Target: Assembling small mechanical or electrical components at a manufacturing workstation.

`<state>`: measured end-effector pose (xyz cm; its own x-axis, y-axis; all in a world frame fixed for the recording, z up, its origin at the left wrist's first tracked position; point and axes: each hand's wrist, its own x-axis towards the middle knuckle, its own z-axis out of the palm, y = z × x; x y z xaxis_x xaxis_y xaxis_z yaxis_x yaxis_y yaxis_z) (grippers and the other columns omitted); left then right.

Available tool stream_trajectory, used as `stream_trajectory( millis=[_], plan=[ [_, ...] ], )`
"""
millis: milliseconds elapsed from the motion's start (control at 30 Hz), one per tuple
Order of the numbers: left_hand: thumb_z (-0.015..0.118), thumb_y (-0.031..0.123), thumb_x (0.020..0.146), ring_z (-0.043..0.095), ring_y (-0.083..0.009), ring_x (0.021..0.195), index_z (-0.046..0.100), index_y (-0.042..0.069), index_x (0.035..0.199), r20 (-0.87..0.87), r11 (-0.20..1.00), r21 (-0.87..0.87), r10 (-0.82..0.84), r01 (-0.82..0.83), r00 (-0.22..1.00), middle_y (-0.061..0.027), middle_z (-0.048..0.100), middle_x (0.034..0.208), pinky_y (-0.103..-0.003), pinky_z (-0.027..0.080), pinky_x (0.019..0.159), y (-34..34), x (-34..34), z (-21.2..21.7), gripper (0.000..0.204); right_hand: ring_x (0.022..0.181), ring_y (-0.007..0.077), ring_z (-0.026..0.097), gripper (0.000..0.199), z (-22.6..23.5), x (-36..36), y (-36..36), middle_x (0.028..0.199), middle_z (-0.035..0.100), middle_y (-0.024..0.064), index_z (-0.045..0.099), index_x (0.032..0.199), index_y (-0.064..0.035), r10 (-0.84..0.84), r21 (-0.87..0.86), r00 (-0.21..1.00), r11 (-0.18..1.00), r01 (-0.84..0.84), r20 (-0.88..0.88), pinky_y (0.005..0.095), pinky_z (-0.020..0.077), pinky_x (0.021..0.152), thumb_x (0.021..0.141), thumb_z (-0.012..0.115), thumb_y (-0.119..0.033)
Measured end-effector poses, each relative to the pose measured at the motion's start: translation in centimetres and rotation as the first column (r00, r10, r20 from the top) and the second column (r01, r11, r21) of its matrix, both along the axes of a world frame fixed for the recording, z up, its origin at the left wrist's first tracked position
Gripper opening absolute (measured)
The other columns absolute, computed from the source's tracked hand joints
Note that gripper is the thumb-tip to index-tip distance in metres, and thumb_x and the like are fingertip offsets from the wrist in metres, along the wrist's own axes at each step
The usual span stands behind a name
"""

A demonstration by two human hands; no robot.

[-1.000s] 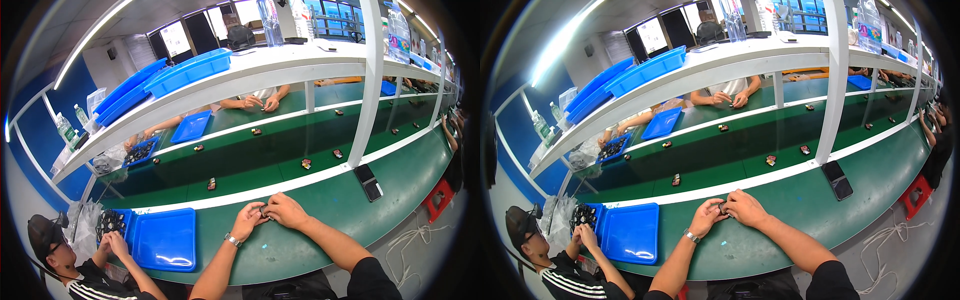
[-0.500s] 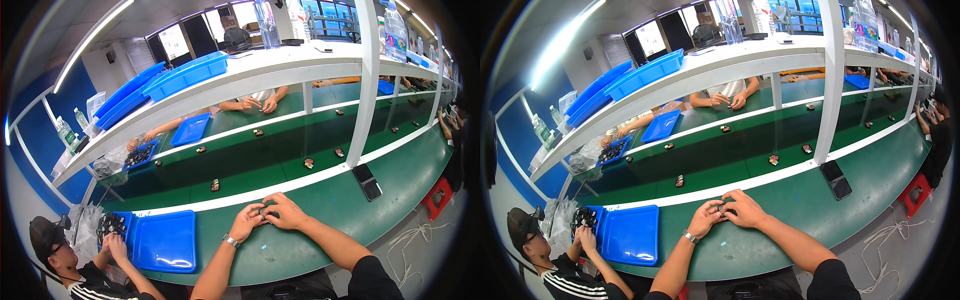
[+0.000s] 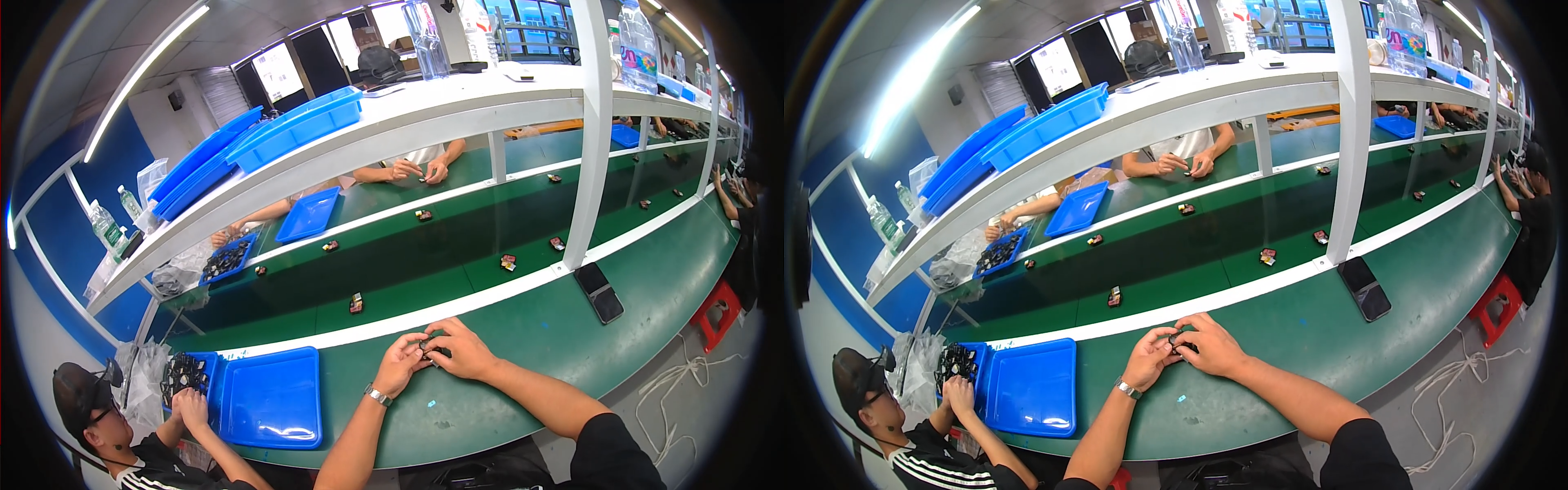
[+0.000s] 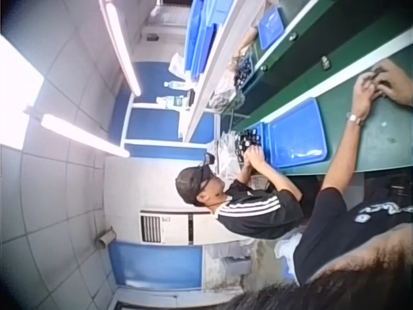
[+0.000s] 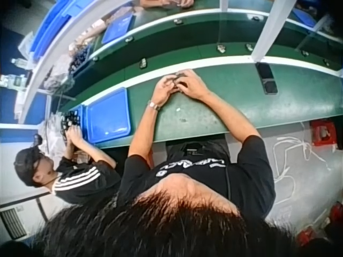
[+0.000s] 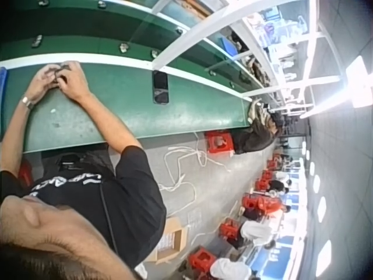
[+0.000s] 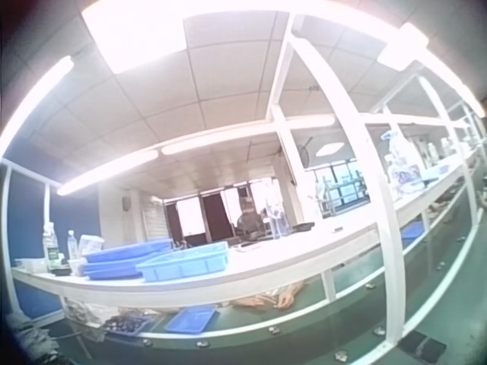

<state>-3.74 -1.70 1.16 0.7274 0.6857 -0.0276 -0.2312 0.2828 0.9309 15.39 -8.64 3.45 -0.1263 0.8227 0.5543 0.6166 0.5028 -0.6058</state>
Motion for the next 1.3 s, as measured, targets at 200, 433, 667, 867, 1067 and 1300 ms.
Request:
stream_trajectory(
  millis=[200,433,667,867,1067,1300],
  plan=[
    [0.048,0.002,0.099,0.061,-0.0188,0.111,0.046,0.003,0.131,0.003,1.0,-0.016,0.015,-0.015,1.0,-0.0123,0.062,0.121,-0.036,0.052,0.097,-0.2,-0.1,0.1,0.032,0.112,0.0267,0.055,0.015,-0.3,-0.6,0.0,0.114,0.062,0.0048,0.074,0.093,-0.0093,-0.023,0.047,0.999,0.999,0.025,-0.027,0.0368,0.049,0.091,0.079,0.073,-0.011],
    [0.054,0.006,0.098,0.063,-0.0203,0.109,0.047,0.004,0.13,0.036,0.999,-0.022,0.029,-0.028,0.999,-0.0121,0.065,0.118,-0.038,0.052,0.095,0.0,0.3,-0.2,0.032,0.113,0.0268,0.056,0.015,-1.4,-0.4,0.1,0.116,0.063,0.0063,0.075,0.096,-0.0103,-0.056,-0.096,0.978,0.995,0.038,-0.2,0.0383,0.0466,0.096,0.082,0.072,-0.014],
    [0.057,0.008,0.097,0.063,-0.0201,0.108,0.05,0.004,0.127,0.09,0.997,-0.053,0.058,-0.053,0.994,-0.0108,0.065,0.114,-0.037,0.053,0.094,0.8,-0.3,-0.8,0.031,0.112,0.0281,0.056,0.017,-0.8,-1.0,0.6,0.115,0.063,0.0084,0.075,0.098,-0.011,-0.013,-0.1,0.986,0.995,-0.004,-0.168,0.0388,0.0459,0.097,0.082,0.071,-0.014],
    [0.057,0.019,0.099,0.062,-0.0115,0.103,0.053,0.005,0.127,0.077,0.998,0.041,0.035,-0.039,0.996,-0.0067,0.063,0.115,-0.029,0.054,0.089,1.0,0.1,-2.5,0.032,0.107,0.0299,0.058,0.015,-1.7,-2.1,0.7,0.11,0.064,0.012,0.074,0.089,-0.0082,-0.137,0.002,0.986,0.99,0.138,-0.097,0.0402,0.0468,0.094,0.074,0.075,-0.005],
    [0.051,0.009,0.098,0.058,-0.0063,0.09,0.053,0.008,0.121,0.147,0.998,0.046,0.037,-0.044,0.988,-0.0023,0.062,0.106,-0.023,0.051,0.076,0.2,0.8,-2.4,0.023,0.111,0.0293,0.058,0.018,-2.4,-1.8,0.5,0.115,0.061,0.0131,0.073,0.095,-0.002,-0.082,-0.135,0.976,0.989,0.056,-0.2,0.0388,0.045,0.097,0.078,0.068,0.001],
    [0.057,0.026,0.1,0.062,-0.0115,0.1,0.052,0.004,0.125,0.273,0.986,0.113,0.088,-0.122,0.958,-0.0062,0.062,0.115,-0.028,0.054,0.085,0.3,1.4,-2.9,0.034,0.111,0.0319,0.057,0.017,-1.2,-2.4,0.9,0.119,0.06,0.0153,0.072,0.091,-0.0068,-0.096,0.055,0.992,0.993,0.101,-0.088,0.04,0.047,0.095,0.075,0.071,-0.001]
  ],
)
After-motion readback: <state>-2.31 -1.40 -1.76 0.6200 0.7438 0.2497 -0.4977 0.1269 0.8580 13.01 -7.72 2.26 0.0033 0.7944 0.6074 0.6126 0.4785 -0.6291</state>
